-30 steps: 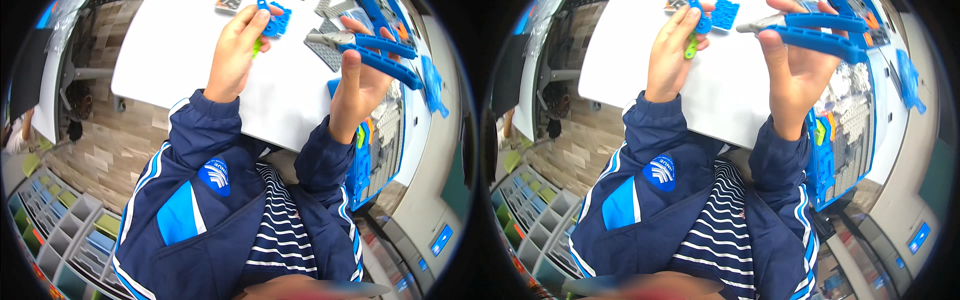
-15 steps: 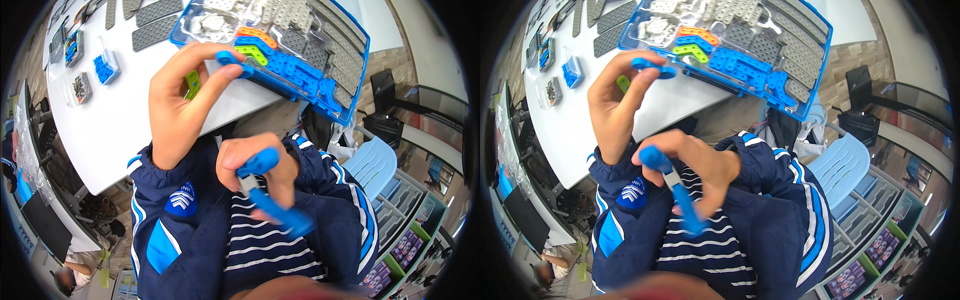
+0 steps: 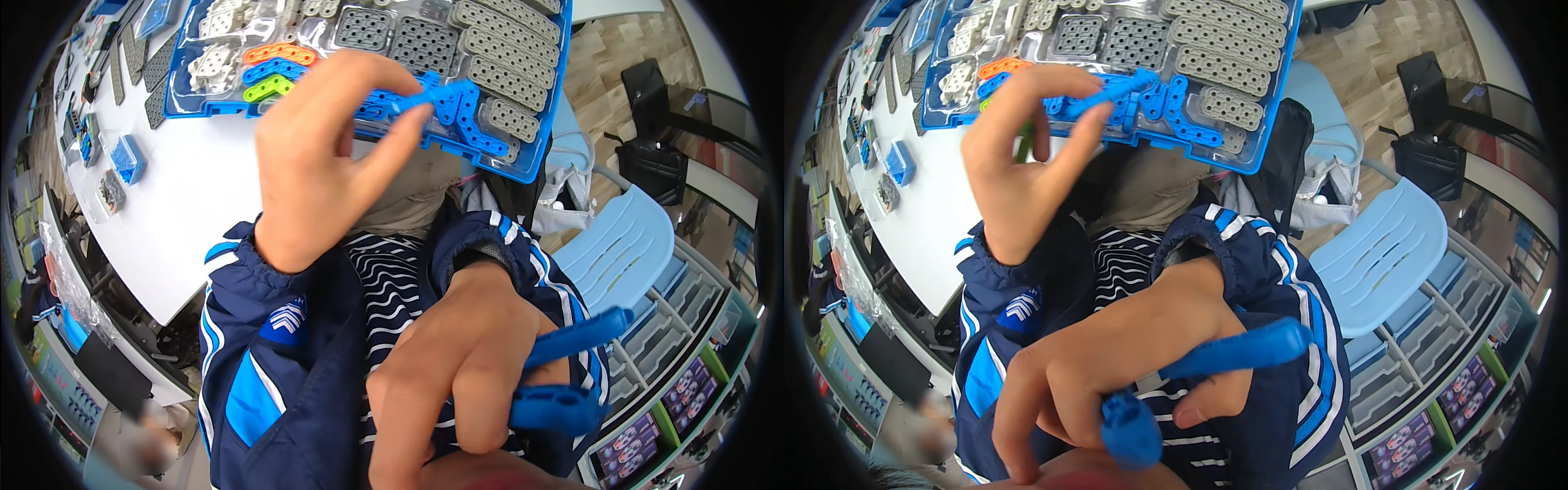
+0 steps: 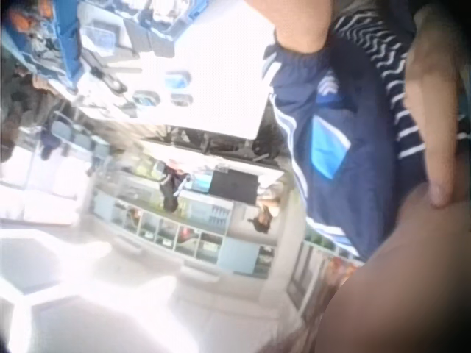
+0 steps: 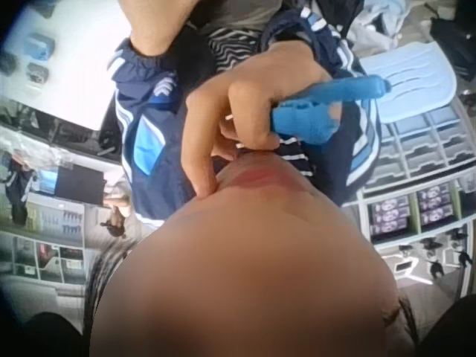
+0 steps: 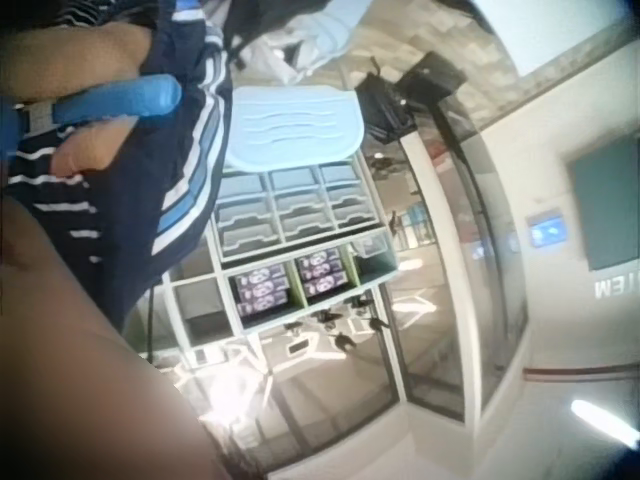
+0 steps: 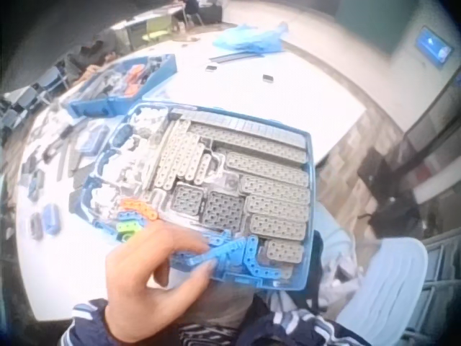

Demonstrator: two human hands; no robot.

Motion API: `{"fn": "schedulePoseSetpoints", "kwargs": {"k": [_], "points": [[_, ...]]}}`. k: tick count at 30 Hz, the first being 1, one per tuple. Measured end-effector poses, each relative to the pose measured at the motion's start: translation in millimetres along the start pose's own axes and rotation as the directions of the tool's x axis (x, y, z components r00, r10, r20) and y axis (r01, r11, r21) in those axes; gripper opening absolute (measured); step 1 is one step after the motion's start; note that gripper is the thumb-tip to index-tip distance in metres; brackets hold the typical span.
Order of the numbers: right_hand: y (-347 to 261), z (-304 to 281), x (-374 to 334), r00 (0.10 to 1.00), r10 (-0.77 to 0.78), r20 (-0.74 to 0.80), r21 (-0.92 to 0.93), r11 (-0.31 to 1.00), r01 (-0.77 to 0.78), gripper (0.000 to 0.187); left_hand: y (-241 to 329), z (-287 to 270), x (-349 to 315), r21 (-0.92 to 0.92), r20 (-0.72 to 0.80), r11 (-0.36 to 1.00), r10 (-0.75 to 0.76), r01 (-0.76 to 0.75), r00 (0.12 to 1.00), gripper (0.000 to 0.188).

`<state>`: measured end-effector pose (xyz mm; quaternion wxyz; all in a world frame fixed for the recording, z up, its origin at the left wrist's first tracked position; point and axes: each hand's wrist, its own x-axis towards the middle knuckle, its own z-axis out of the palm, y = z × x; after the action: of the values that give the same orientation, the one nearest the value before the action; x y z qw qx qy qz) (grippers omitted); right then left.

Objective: The person assembles a construction toy by connecting various plastic pieces. They use a blue plastic tool to attach components together, repeatedly picking up parts from a blue storage case and joining them to form a larger structure.

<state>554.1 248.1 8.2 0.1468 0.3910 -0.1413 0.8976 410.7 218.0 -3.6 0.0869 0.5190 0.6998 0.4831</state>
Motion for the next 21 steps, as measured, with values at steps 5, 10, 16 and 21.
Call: {"fn": "schedulePoseSetpoints", "kwargs": {"k": [5, 10, 16, 21], "points": [[-23.5, -3.6, -11.3, 1.0, 0.01, -0.027, -0.039, 0.999, -0.011, 0.038, -0.3, -2.8, -2.2, 0.098, -0.089, 0.986, -0.127, 0.135, 0.988, 0.015], [-23.0, 3.6, -7.9, 0.988, -0.083, -0.133, -0.084, 0.994, 0.072, 0.04, 11.5, 14.9, -17.0, 0.002, -0.093, 0.96, -0.277, 0.279, 0.956, 0.016], [-66.1, -16.0, -6.9, 0.995, 0.024, -0.099, -0.481, 0.874, -0.069, 0.018, 10.9, 22.8, -23.8, 0.053, -0.054, 0.971, -0.23, 0.233, 0.972, 0.02], [-110.6, -11.1, -15.8, 0.942, -0.062, -0.33, -0.888, -0.317, -0.332, 0.023, -5.9, 21.5, -15.8, -0.127, -0.202, 0.985, -0.142, 0.117, 0.969, 0.017]]}}
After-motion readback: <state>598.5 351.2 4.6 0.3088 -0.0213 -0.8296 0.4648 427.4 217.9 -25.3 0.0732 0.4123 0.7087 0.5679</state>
